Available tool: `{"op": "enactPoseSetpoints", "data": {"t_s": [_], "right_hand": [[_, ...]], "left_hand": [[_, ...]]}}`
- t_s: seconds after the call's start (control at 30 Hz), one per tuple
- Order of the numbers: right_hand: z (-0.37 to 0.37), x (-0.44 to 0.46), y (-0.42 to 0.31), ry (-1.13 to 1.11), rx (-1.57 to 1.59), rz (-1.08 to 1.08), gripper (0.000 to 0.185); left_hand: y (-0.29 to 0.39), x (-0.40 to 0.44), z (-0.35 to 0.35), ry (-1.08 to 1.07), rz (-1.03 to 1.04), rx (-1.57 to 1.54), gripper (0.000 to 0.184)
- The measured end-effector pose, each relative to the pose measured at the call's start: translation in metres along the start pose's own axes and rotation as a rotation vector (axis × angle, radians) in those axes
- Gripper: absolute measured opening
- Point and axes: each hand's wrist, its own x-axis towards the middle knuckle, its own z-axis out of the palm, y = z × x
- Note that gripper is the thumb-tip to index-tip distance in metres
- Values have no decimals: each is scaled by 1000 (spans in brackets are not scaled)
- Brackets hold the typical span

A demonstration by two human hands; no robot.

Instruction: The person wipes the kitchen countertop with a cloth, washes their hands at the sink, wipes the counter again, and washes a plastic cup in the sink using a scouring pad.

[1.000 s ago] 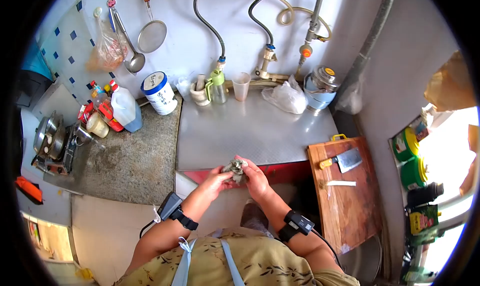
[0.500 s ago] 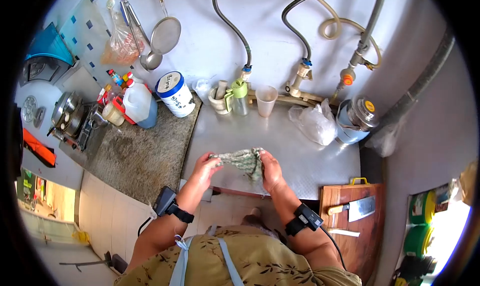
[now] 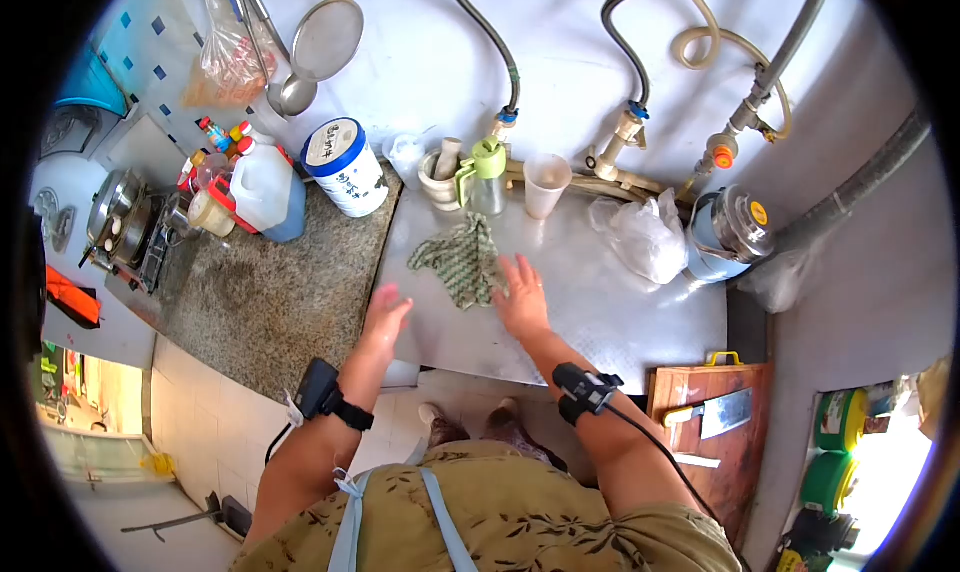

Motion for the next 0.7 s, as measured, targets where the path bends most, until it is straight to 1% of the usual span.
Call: {"op": "enactPoseSetpoints", "data": {"t_s": [0.03, 0.07, 0.1, 0.13, 0.17, 0.23, 0.27, 0.33, 0.37, 0.43, 0.53, 0.57, 0.63, 0.7], "right_hand": [[8, -4, -7, -2, -1, -1, 60], [14, -4, -13, -57, -141, -115, 60], [20, -1, -18, -111, -280, -230, 59], [27, 6, -20, -191, -345, -263, 58], [33, 14, -21, -192, -344, -268, 58], [40, 30, -23, -256, -443, -302, 58], [46, 38, -21, -255, -442, -304, 58], [61, 53, -14, -305, -494, -347, 60], [68, 57, -15, -310, -494, -350, 60], [79, 60, -20, -226, -493, -377, 63], [83, 71, -23, -249, -517, -434, 63], [85, 76, -25, -252, -522, -435, 63], [92, 85, -31, -273, -460, -470, 59], [101, 96, -37, -252, -455, -460, 57]], "left_hand": [[-7, -3, -5, -60, 8, 64, 42], [-14, -6, -10, -57, 8, 60, 42], [-11, -15, -14, -164, -42, 39, 36], [-11, -23, -18, -271, -92, 19, 31], [-11, -28, -23, -265, -92, 18, 31], [-18, -36, -31, -363, -13, 89, 27], [-24, -38, -37, -360, -13, 90, 27], [-34, -42, -46, -437, 37, 28, 25], [-38, -43, -50, -434, 34, 25, 25], [-41, -46, -59, -436, -50, -112, 25], [-37, -46, -70, -401, -122, -183, 24], [-34, -47, -72, -402, -122, -189, 24], [-29, -45, -76, -354, -214, -176, 22], [-36, -41, -78, -373, -200, -180, 21]]}}
